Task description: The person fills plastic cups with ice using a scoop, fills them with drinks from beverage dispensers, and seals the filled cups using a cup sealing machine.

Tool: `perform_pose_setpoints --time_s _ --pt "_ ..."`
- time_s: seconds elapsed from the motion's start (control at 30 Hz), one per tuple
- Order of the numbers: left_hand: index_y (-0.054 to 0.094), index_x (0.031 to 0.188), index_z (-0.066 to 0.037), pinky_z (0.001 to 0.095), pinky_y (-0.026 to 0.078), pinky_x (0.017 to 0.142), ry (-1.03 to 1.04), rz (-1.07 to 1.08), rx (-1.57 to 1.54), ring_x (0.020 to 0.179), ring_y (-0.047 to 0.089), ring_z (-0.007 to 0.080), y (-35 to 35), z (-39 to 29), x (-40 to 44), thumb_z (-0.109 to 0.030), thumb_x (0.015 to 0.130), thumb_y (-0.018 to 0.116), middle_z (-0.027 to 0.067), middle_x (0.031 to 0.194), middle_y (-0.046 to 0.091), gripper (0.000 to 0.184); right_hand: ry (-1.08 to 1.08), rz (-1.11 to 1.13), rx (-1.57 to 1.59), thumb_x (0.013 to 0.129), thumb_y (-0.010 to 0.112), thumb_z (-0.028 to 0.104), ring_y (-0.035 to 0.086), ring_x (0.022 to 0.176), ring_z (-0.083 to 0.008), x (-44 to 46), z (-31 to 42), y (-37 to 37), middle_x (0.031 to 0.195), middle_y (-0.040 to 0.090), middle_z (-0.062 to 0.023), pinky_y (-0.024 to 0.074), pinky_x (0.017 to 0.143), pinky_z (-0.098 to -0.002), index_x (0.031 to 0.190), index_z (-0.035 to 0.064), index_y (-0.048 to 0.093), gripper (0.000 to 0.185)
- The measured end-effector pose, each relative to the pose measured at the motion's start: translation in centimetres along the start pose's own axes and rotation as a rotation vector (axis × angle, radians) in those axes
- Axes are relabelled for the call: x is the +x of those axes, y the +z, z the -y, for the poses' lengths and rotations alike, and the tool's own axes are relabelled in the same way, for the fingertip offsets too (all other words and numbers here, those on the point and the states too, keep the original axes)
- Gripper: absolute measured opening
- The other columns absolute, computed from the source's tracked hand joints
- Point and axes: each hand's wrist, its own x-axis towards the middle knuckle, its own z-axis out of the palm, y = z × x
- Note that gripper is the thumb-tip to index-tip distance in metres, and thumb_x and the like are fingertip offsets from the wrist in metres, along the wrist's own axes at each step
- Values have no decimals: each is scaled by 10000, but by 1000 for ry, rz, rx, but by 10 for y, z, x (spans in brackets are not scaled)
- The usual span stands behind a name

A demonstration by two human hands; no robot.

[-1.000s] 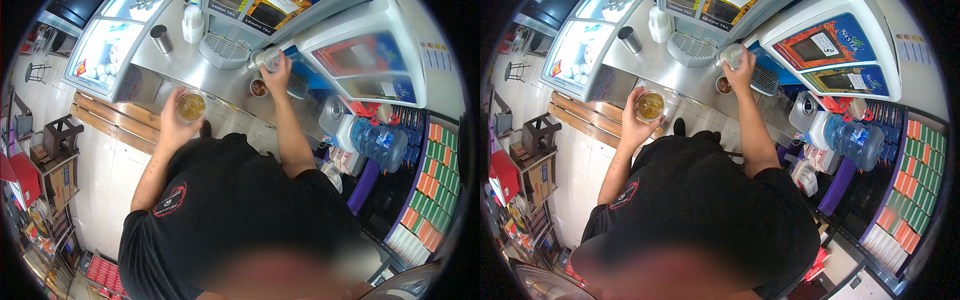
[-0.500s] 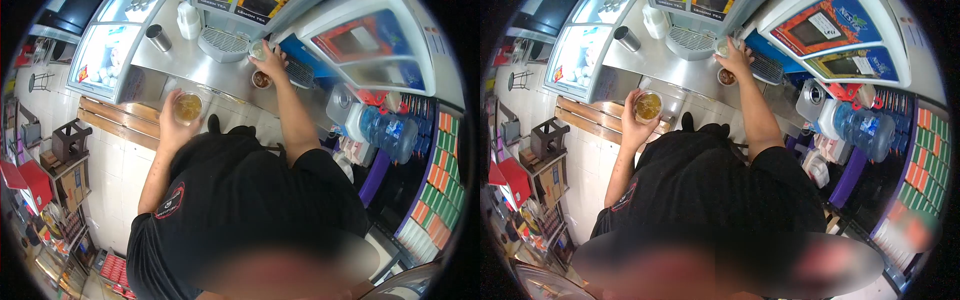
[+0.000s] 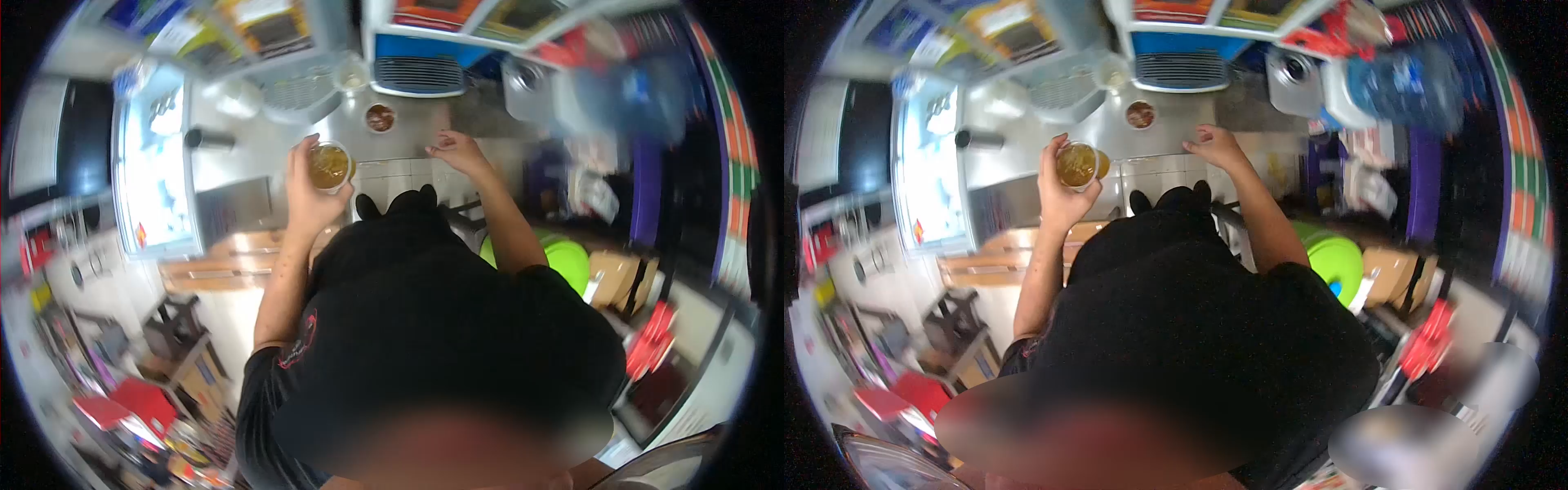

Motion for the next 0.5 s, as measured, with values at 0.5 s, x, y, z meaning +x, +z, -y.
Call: perform_pose_setpoints --time_s 0.5 --pt "508 1350 5 380 563 939 213 235 -327 1076 713 296 361 -124 163 -172 640 969 188 1183 687 865 -41 -412 2101 982 697 349 528 1212 -283 71 -186 -104 1184 592 17 411 1060 -540 1264 246 595 316"
